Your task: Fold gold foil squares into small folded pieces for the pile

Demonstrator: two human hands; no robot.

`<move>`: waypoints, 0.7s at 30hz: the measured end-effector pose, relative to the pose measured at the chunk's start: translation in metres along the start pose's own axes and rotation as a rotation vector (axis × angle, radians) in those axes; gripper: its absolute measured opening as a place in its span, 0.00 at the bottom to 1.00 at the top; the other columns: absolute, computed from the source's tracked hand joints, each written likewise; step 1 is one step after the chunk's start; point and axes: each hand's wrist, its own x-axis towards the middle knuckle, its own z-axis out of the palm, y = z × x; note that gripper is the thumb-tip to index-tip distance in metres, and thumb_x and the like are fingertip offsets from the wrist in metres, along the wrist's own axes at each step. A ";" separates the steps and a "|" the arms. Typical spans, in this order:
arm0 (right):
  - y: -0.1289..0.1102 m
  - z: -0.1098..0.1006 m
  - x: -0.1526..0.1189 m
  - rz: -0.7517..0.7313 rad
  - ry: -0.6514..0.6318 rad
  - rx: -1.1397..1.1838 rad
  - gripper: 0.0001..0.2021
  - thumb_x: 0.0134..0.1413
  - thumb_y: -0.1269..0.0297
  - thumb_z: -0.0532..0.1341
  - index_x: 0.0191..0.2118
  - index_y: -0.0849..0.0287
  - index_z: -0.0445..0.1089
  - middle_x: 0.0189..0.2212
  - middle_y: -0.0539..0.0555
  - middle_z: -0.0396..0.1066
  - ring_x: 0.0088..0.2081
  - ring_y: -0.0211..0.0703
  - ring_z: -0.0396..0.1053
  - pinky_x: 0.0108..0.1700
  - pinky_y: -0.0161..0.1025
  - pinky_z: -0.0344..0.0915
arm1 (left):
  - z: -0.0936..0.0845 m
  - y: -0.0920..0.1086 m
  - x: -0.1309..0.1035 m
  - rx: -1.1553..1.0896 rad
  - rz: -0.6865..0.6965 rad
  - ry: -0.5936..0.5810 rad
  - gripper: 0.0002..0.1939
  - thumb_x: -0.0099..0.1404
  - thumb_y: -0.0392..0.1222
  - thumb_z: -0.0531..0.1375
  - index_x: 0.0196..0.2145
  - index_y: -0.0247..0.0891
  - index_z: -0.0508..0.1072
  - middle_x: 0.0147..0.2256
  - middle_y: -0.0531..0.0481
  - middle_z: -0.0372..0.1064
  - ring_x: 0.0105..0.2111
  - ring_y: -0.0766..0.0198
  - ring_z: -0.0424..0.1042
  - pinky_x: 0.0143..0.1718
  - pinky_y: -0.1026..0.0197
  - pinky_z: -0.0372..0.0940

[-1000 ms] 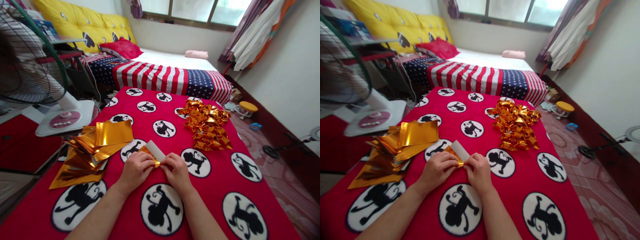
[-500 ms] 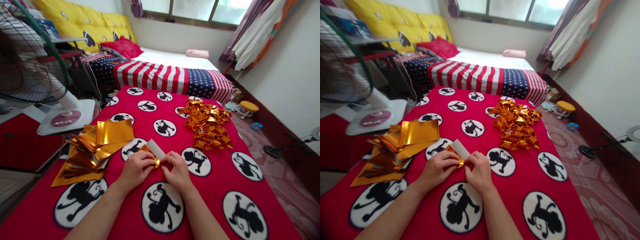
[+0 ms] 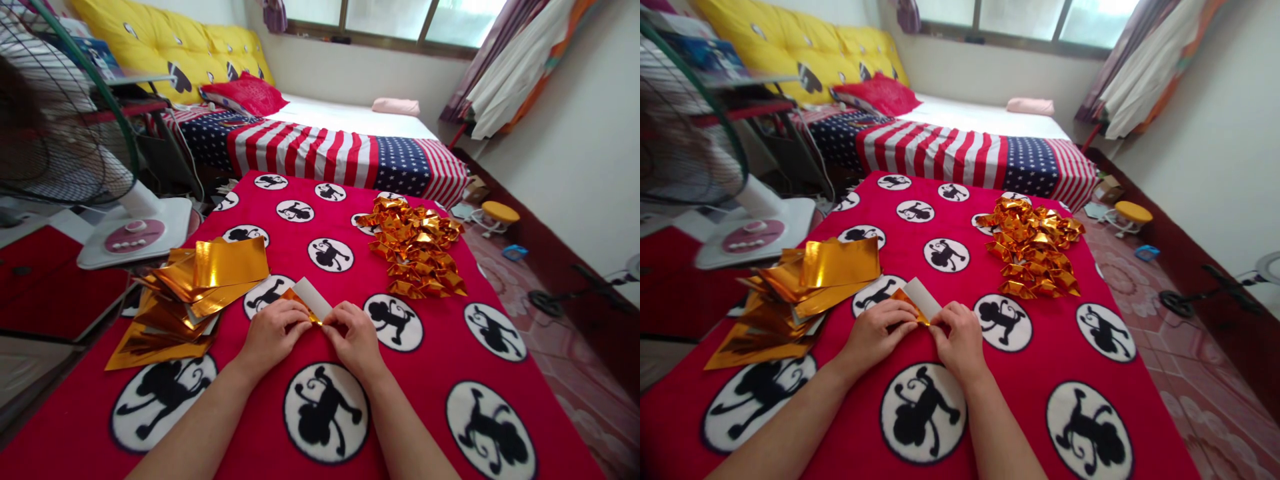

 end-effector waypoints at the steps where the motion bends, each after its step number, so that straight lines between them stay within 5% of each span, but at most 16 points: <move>1: 0.000 0.000 0.000 -0.001 0.000 -0.002 0.04 0.49 0.71 0.65 0.27 0.56 0.71 0.29 0.50 0.69 0.34 0.41 0.66 0.37 0.37 0.59 | 0.000 0.000 0.001 -0.001 -0.008 0.005 0.06 0.64 0.39 0.60 0.31 0.42 0.77 0.36 0.50 0.76 0.37 0.63 0.73 0.41 0.59 0.68; 21: -0.006 0.010 0.003 0.037 0.059 -0.195 0.06 0.51 0.69 0.62 0.24 0.57 0.67 0.28 0.50 0.68 0.33 0.41 0.64 0.37 0.38 0.54 | 0.011 0.003 0.004 0.093 -0.135 0.095 0.07 0.60 0.37 0.61 0.24 0.39 0.74 0.36 0.50 0.71 0.34 0.64 0.72 0.37 0.62 0.67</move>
